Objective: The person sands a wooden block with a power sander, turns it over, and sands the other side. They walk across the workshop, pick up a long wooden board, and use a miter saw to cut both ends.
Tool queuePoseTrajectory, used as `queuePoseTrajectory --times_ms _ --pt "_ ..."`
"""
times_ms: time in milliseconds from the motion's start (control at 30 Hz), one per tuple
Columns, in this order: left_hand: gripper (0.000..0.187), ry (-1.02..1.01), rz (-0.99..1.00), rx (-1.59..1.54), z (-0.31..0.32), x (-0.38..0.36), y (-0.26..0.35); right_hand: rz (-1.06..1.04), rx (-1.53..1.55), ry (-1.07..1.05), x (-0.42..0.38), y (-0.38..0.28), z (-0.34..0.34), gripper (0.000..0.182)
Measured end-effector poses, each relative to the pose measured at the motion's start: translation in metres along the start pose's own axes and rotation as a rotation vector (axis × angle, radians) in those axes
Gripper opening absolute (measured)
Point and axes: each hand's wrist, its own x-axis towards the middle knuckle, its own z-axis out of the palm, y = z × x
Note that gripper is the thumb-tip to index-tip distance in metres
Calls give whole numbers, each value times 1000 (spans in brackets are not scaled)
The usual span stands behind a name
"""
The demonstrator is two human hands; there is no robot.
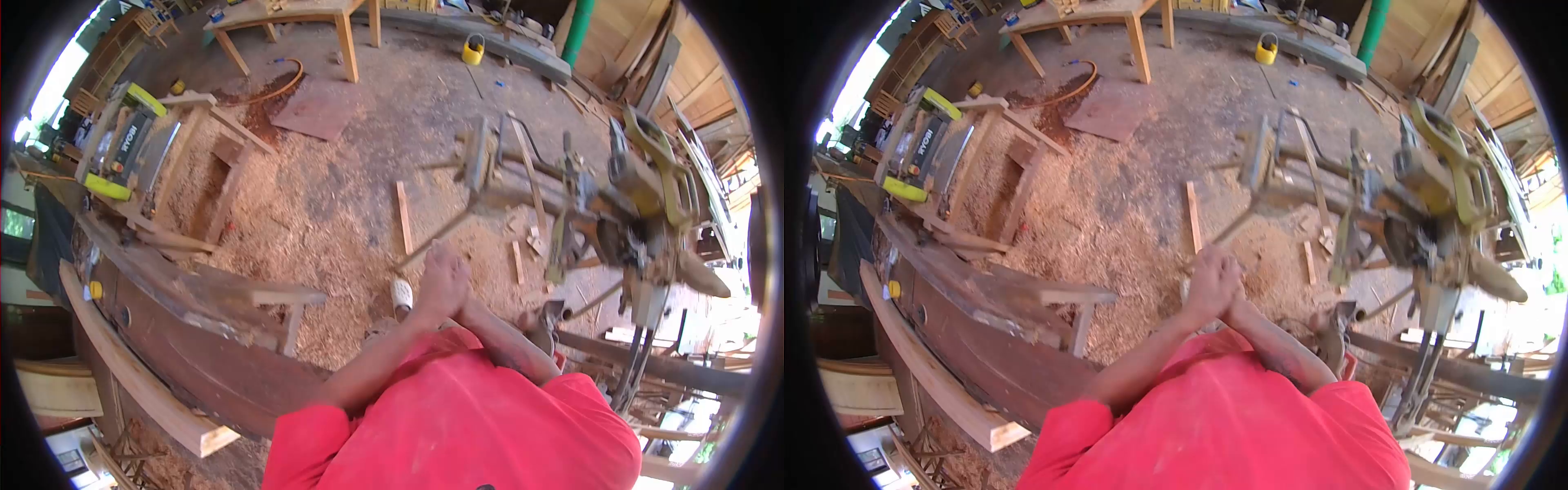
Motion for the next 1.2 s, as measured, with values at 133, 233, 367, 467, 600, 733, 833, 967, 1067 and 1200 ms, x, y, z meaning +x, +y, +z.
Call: queuePoseTrajectory --times_ms 133,233,367,467,600,733,833,967,1067,1200 --pt "39 -190 260 177 -30 34 9 -121 -160 76 84 13 26 65" --pt "32 -287 302 295 -80 114 -24 -184 -84 17 151 5 40 58" --pt "37 -698 -66 32 -156 233 -94 -332 380 -452 231 -8 36 32" --pt "47 -864 -500 -516 -189 320 -209 -504 324 -204 303 -32 -49 36" --pt "58 -983 -607 157 -189 428 -247 -279 255 679 417 -21 -133 52" --pt "74 -685 -768 -907 -140 527 -119 -317 59 808 479 2 -171 60" --pt "77 -873 -798 -1135 -103 625 -65 161 185 584 499 91 -193 57" --pt "75 -1483 -460 -1588 -88 738 -58 1212 458 522 490 235 -157 58" --pt "61 -1389 -120 -989 -59 809 -18 1181 526 841 511 294 -141 59" --pt "49 -1084 487 -355 39 859 52 1164 1727 1079 612 356 -181 56"
